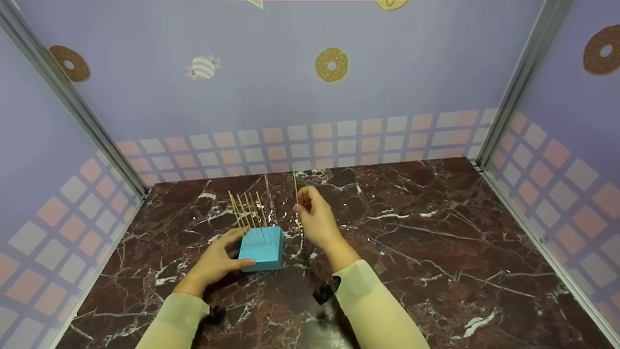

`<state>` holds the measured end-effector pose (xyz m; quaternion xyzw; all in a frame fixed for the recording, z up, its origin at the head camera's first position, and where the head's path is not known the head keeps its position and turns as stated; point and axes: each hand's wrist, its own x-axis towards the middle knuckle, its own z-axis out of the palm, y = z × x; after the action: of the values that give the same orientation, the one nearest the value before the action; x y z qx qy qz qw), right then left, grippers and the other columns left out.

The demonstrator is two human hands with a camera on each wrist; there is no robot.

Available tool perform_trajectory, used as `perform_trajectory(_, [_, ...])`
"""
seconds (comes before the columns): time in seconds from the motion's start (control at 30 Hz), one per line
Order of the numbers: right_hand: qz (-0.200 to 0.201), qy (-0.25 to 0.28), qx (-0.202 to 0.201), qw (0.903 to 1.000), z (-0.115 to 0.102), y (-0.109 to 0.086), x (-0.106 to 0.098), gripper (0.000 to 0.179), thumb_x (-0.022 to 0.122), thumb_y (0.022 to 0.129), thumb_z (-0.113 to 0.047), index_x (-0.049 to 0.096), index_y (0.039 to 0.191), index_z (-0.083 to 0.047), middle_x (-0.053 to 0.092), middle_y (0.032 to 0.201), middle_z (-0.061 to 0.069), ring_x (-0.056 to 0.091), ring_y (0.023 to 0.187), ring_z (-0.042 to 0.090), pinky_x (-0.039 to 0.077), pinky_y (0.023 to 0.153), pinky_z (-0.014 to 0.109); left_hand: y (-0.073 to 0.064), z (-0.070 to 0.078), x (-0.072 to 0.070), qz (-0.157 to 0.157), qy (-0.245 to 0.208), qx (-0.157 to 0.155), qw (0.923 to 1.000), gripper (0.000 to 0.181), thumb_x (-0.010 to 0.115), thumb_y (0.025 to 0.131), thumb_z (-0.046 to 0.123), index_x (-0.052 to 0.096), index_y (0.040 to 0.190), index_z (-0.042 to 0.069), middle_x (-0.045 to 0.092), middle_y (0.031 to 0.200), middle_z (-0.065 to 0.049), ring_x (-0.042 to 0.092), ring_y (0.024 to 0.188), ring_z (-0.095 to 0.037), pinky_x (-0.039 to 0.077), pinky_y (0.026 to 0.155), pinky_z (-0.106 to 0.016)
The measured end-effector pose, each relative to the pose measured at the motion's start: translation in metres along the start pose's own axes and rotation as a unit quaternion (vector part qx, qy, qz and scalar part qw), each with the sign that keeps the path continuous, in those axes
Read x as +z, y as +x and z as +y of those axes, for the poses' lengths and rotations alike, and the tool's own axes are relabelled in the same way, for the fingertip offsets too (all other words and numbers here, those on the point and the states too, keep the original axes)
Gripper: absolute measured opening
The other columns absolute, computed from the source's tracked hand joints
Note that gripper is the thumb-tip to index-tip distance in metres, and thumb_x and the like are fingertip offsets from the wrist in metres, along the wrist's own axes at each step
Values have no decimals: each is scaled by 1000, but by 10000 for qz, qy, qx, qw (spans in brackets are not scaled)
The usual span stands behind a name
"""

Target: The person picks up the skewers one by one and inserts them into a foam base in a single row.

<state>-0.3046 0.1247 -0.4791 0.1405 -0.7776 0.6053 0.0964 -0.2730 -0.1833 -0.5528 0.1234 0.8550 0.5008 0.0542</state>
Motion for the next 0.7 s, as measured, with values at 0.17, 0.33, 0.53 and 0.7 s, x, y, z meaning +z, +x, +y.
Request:
perform_trajectory(0.17, [-58, 438, 19, 9990, -8, 1, 4, 14, 66, 108, 6, 58, 119, 1, 62, 103, 9, 61, 93, 22, 59, 71, 25, 1, -2, 2, 29, -142, 58, 9999, 113, 104, 83, 33, 43, 174, 5, 37, 182, -22, 41, 167, -49, 46, 134, -55])
perform_trajectory(0.33, [-17, 822, -51, 9966, -18, 6, 8, 14, 66, 108, 7, 58, 119, 1, 60, 101, 7, 59, 88, 23, 54, 63, 21, 1, -1, 2, 39, -62, 62, 10000, 112, 104, 84, 35, 44, 173, 5, 38, 182, -22, 38, 168, -48, 45, 135, -56])
perform_trajectory(0.53, [-21, 843, -205, 9962, -22, 8, 12, 14, 66, 109, 7, 58, 120, 2, 62, 101, 8, 60, 82, 20, 51, 59, 22, 1, 0, 1, -72, -132, 70, 9999, 110, 102, 86, 36, 42, 175, 7, 35, 183, -20, 37, 169, -48, 47, 134, -58])
perform_trajectory(0.7, [-27, 674, -247, 9974, -19, 8, 17, 18, 68, 106, 8, 60, 119, -1, 63, 104, 10, 61, 88, 20, 60, 69, 25, 0, -1, 0, -70, -164, 104, 9998, 111, 102, 86, 35, 42, 175, 6, 35, 183, -22, 39, 168, -49, 46, 134, -57])
